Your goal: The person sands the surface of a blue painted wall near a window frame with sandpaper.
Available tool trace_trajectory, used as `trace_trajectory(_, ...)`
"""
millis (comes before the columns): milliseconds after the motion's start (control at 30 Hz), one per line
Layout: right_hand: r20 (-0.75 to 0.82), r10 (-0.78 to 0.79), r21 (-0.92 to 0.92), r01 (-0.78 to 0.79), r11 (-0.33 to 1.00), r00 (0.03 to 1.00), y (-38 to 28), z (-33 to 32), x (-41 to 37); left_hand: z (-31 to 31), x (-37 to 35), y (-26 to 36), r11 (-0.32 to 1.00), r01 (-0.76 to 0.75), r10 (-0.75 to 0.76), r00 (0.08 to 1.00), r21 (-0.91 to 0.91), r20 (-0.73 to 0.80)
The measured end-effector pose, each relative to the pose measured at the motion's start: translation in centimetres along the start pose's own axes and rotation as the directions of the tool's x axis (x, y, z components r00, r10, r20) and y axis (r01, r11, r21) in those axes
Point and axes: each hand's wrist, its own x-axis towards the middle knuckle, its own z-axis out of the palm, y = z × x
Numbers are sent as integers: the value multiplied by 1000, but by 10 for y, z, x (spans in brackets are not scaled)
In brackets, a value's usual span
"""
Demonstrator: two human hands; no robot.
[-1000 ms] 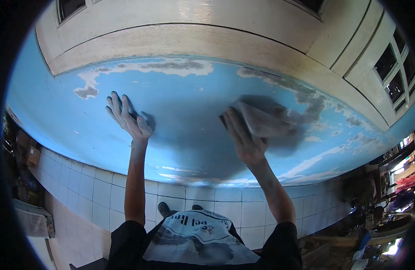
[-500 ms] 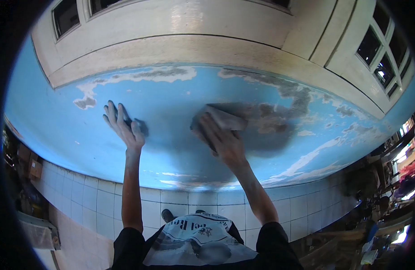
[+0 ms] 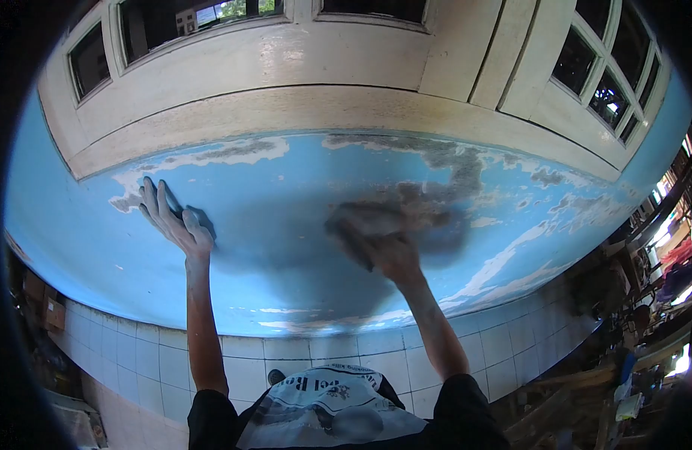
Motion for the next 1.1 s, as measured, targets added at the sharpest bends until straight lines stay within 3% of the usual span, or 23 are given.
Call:
trace_trajectory(33,-5,-6,-2,6,1000,1000,2,-7,6,0,0,1,1000,-3,3,1000,3,-7)
trace_trajectory(67,-480,12,-64,-48,997,877,3,-20,15,0,1,2,1000,-12,12,1000,5,-6)
trace_trajectory(100,-839,-6,-86,-122,989,543,3,-26,23,-1,2,2,1000,-20,20,1000,9,-5)
trace_trajectory(133,-894,150,57,-226,972,422,4,-10,27,-1,3,2,1000,-21,21,1000,18,-11)
trace_trajectory(167,-893,152,60,-222,973,424,-6,3,31,-1,3,3,1000,-13,14,1000,19,-5)
trace_trajectory(233,-521,70,181,30,983,851,-28,21,29,-4,-1,3,1000,-10,10,1000,10,20)
trace_trajectory(267,-523,74,180,25,983,849,-25,15,23,-3,-1,1,1000,-13,13,1000,9,19)
trace_trajectory(333,54,273,157,-278,948,961,-15,-4,14,-1,0,0,1000,-19,19,1000,11,10)
trace_trajectory(367,49,265,158,-269,950,963,-11,-2,17,0,0,0,1000,-24,24,1000,11,5)
trace_trajectory(400,-431,346,317,-219,923,833,-7,3,20,-1,1,0,999,-29,29,1000,13,4)
trace_trajectory(433,-772,424,434,-96,896,474,-4,9,22,-2,0,0,999,-30,30,1000,20,4)
trace_trajectory(567,-860,276,317,27,948,429,-43,38,41,-3,0,1,999,-31,31,999,17,20)
trace_trajectory(600,-620,94,191,34,981,779,-48,35,31,-3,1,2,999,-32,32,999,25,22)
trace_trajectory(633,-236,-78,79,99,992,969,-50,32,26,-1,1,3,999,-34,33,999,21,20)
trace_trajectory(667,-239,-79,78,100,992,968,-43,33,23,-1,0,2,999,-34,33,999,22,27)
trace_trajectory(733,-783,29,-23,-75,997,622,-19,40,18,-5,1,-1,999,-35,34,999,37,31)
trace_trajectory(767,-782,26,-20,-67,998,623,-14,44,17,-7,1,0,999,-25,24,998,24,57)
trace_trajectory(833,-601,736,748,-104,655,312,-8,49,16,-11,1,2,1000,-15,13,997,15,82)
trace_trajectory(867,-600,736,750,-101,654,314,-21,43,21,-12,2,3,1000,-9,9,996,0,83)
trace_trajectory(933,-773,165,143,-84,986,613,-53,36,28,-14,3,7,1000,-4,5,996,-13,85)
trace_trajectory(967,-773,161,148,-72,986,614,-53,41,25,-18,5,8,999,-9,15,992,-46,122)
trace_trajectory(1033,-328,98,181,-39,983,940,-52,55,19,-33,6,3,999,-19,23,987,-25,158)
trace_trajectory(1100,-639,23,123,72,990,769,-46,39,21,-43,3,-9,981,34,4,981,-192,194)
